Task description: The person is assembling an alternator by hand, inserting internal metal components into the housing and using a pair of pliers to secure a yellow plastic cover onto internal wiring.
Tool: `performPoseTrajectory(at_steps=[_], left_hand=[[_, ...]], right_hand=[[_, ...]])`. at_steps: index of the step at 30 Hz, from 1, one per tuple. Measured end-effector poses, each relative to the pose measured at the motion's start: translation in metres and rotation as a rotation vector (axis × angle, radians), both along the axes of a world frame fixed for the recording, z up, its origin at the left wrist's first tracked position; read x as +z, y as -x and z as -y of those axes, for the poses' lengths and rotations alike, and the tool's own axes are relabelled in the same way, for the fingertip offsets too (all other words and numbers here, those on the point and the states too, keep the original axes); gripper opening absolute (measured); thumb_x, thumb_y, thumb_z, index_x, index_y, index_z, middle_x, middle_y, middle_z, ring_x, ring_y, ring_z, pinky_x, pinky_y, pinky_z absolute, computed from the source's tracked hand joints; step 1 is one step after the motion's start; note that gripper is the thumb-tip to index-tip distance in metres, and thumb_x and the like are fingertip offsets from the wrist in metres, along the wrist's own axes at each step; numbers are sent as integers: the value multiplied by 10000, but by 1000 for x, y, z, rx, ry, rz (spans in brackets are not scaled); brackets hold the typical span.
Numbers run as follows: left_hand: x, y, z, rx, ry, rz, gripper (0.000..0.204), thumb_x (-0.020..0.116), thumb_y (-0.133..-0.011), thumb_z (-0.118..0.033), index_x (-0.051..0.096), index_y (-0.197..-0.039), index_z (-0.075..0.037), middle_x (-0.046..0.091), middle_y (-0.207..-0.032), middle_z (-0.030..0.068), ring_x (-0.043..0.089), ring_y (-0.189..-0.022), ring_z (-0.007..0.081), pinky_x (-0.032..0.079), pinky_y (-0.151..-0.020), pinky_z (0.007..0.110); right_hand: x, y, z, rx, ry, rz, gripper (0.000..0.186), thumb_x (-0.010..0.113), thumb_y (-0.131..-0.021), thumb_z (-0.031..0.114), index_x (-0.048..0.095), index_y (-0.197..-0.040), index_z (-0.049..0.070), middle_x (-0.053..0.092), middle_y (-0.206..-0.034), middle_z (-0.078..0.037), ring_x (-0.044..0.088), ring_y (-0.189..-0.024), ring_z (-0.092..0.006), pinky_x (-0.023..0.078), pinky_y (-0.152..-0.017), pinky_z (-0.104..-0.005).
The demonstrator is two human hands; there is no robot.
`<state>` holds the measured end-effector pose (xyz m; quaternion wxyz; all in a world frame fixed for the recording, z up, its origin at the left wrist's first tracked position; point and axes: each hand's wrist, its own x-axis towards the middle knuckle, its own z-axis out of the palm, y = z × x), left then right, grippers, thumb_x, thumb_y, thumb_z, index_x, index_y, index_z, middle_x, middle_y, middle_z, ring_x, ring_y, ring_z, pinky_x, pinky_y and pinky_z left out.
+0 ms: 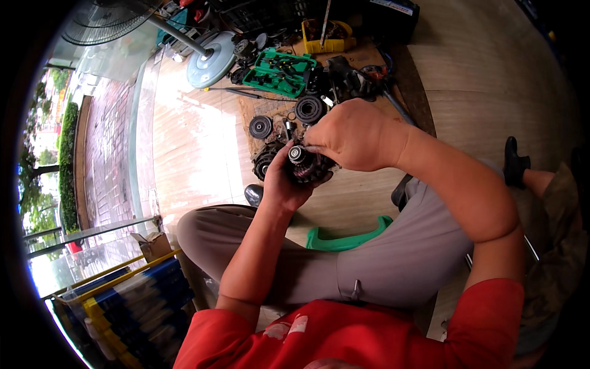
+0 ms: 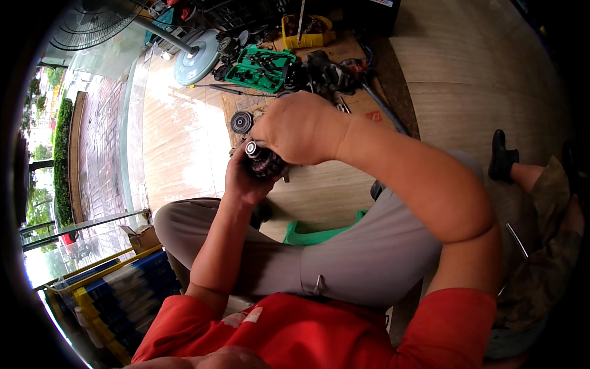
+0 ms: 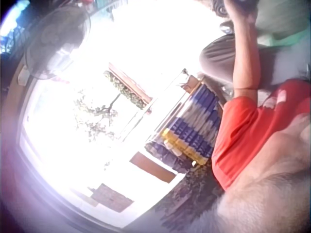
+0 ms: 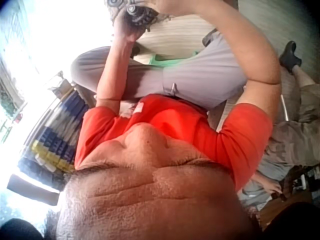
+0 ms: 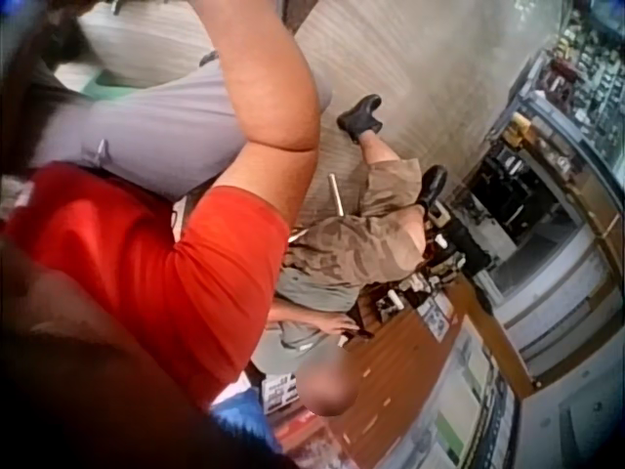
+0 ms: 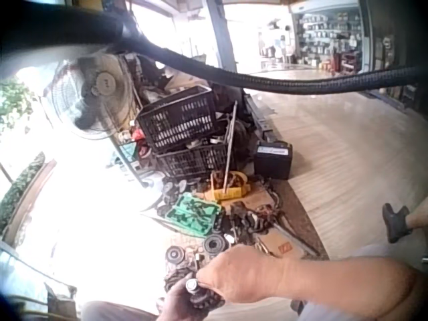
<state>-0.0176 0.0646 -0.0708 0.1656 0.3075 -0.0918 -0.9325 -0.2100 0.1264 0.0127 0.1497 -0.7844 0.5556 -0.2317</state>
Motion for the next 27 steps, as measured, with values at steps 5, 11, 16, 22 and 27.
performPoseTrajectory(at_steps=[5,11,16,22,27], left_hand=[[2,5,-4,26,-8,32,376,424,-965,-363,567,-1165,-79,634,-1101,119,586,-1033,292,448,-932,498],[-6,4,-2,128,59,-156,397,411,-963,-345,555,-1208,-68,590,-1198,135,559,-1099,308,446,-960,486],[-8,0,-3,156,97,-105,362,431,-951,-308,565,-1171,-53,598,-1169,130,568,-1065,306,460,-944,480],[-13,-20,3,129,218,-236,306,444,-941,-270,588,-1109,-60,631,-1063,102,598,-981,265,488,-899,440],[-3,-14,-20,442,188,77,292,446,-934,-259,605,-1090,-70,649,-1039,88,616,-990,247,498,-880,420]], right_hand=[[-1,-1,-3,12,56,-52,90,608,-812,174,616,-761,101,641,-714,-96,638,-707,-314,501,-614,-414],[3,0,-4,-20,48,-58,121,554,-781,163,639,-732,92,657,-720,-141,661,-727,-331,521,-635,-430],[5,-3,-6,-1,62,-57,128,548,-783,163,650,-749,92,656,-718,-141,662,-732,-332,525,-643,-429],[10,-19,-8,62,-65,-161,125,547,-807,153,652,-781,92,660,-785,-133,652,-787,-320,520,-679,-426],[9,-10,-9,45,-293,-142,151,584,-855,205,648,-815,75,644,-775,-153,626,-797,-356,484,-691,-462]])
